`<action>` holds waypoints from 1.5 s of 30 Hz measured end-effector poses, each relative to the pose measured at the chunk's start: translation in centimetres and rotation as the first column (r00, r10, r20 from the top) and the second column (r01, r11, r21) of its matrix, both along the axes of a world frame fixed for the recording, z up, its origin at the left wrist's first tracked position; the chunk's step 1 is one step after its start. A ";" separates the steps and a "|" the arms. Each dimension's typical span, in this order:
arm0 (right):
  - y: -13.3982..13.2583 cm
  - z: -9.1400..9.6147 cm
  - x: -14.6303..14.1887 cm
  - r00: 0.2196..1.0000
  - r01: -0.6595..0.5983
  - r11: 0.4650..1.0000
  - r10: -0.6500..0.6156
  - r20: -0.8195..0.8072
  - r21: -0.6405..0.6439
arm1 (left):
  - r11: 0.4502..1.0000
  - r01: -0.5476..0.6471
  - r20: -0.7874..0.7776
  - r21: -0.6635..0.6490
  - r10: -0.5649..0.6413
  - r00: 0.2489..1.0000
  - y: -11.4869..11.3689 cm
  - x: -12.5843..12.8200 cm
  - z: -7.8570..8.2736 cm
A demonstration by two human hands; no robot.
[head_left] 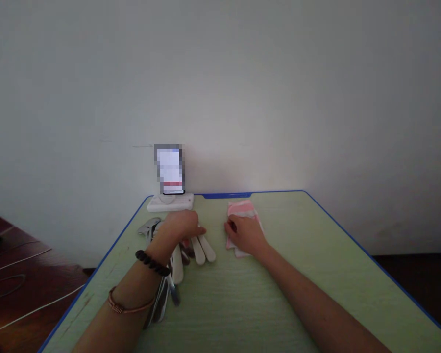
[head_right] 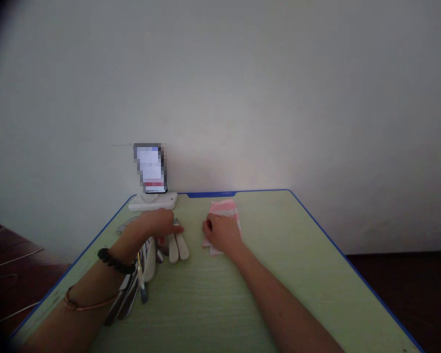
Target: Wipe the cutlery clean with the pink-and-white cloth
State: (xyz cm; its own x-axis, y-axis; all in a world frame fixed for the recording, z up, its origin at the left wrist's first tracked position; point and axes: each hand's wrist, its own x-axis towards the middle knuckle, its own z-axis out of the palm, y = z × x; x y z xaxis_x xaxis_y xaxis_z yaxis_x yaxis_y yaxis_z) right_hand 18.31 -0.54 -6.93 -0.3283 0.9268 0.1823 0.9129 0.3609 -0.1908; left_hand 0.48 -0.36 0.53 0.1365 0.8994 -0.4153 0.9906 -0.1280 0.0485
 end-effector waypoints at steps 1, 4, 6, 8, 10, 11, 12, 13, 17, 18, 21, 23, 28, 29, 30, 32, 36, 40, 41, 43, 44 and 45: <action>0.0 0.0 0.0 1.000 0.001 1.000 -0.001 0.002 -0.007 | 1.000 0.001 -0.015 -0.009 -0.001 1.000 -0.1 0.0 0.0; 0.0 0.1 0.0 1.000 0.004 1.000 -0.004 0.000 -0.025 | 0.999 -0.007 -0.061 -0.051 0.003 0.998 -0.2 0.2 0.0; 0.0 0.1 0.1 1.000 0.005 1.000 -0.005 -0.006 -0.024 | 0.998 0.006 -0.074 -0.063 -0.011 0.997 -0.3 0.4 -0.1; 0.1 0.1 0.1 1.000 0.000 1.000 0.000 -0.014 -0.019 | 0.998 0.025 -0.087 -0.053 -0.030 0.996 -0.3 0.6 -0.4; 0.1 0.0 0.1 1.000 -0.005 1.000 0.005 -0.018 -0.012 | 0.998 0.038 -0.103 -0.042 -0.042 0.994 -0.2 0.9 -0.8; 0.1 -0.1 0.1 1.000 -0.007 1.000 0.007 -0.019 -0.007 | 0.998 0.042 -0.109 -0.043 -0.046 0.993 -0.1 1.0 -0.9; 0.1 -0.1 0.1 1.000 -0.009 1.000 0.009 -0.020 -0.002 | 0.998 0.044 -0.114 -0.048 -0.049 0.992 0.0 1.1 -1.1; 0.1 -0.1 0.1 1.000 -0.008 1.000 0.008 -0.021 0.001 | 0.997 0.047 -0.115 -0.053 -0.053 0.992 0.1 1.2 -1.2; 0.1 -0.2 0.1 1.000 -0.006 1.000 0.006 -0.018 0.002 | 0.998 0.043 -0.130 -0.054 -0.049 0.990 0.3 1.0 -1.0; 0.1 -0.2 0.1 1.000 -0.006 1.000 0.006 -0.017 0.000 | 0.998 0.039 -0.136 -0.050 -0.045 0.990 0.2 0.9 -0.9; 0.2 -0.1 0.1 1.000 -0.009 1.000 0.009 -0.014 -0.010 | 0.998 0.034 -0.137 -0.043 -0.040 0.990 0.2 0.7 -0.4; 0.2 -0.1 0.2 1.000 -0.010 1.000 0.010 -0.012 -0.014 | 0.999 0.038 -0.121 -0.038 -0.042 0.992 0.2 0.6 -0.2; 0.1 -0.3 0.0 1.000 -0.005 1.000 0.005 -0.002 -0.014 | 0.996 0.084 -0.020 -0.004 -0.084 0.996 0.0 1.2 0.2; 0.0 -0.3 -0.1 1.000 0.005 1.000 -0.005 0.005 -0.014 | 0.995 0.097 0.004 0.015 -0.097 0.995 -0.3 1.6 0.2; -0.1 -0.3 -0.2 1.000 0.014 1.000 -0.014 0.015 -0.011 | 0.993 0.109 0.025 0.043 -0.110 0.994 -0.5 2.1 0.1; -0.4 -0.3 -0.2 0.999 0.018 1.000 -0.018 0.042 0.000 | 0.986 0.122 0.058 0.110 -0.129 0.990 -1.3 3.2 -0.3; -1.5 -0.1 2.1 0.995 -0.017 1.000 0.014 0.094 0.026 | 0.981 0.114 0.099 0.156 -0.130 0.987 -3.2 5.1 -1.5; -3.9 -0.2 6.6 0.992 0.102 0.987 -0.110 0.064 0.123 | 0.979 0.104 0.196 0.177 -0.139 0.971 -5.0 6.3 -2.5; -4.6 -0.2 7.4 0.991 0.114 0.985 -0.122 0.053 0.132 | 0.979 0.105 0.233 0.174 -0.145 0.962 -5.5 6.6 -2.7; -5.9 -0.3 8.3 0.993 0.103 0.985 -0.109 0.035 0.141 | 0.981 0.108 0.310 0.162 -0.155 0.938 -6.5 7.2 -3.4; -6.4 -0.4 8.4 0.995 0.094 0.985 -0.098 0.025 0.145 | 0.982 0.106 0.359 0.153 -0.156 0.920 -6.9 7.5 -3.8; -6.8 -0.5 8.3 0.995 0.095 0.984 -0.099 0.014 0.150 | 0.984 0.113 0.405 0.135 -0.159 0.901 -7.3 7.7 -4.3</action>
State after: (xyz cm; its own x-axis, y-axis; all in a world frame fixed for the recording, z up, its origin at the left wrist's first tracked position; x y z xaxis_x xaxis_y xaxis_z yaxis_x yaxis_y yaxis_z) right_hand 26.62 -7.38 -7.46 -0.2435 0.9175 0.3145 0.9482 0.2934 -0.1217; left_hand 8.23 -7.67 -3.77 0.3991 0.8951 -0.1990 0.8572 -0.2873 0.4274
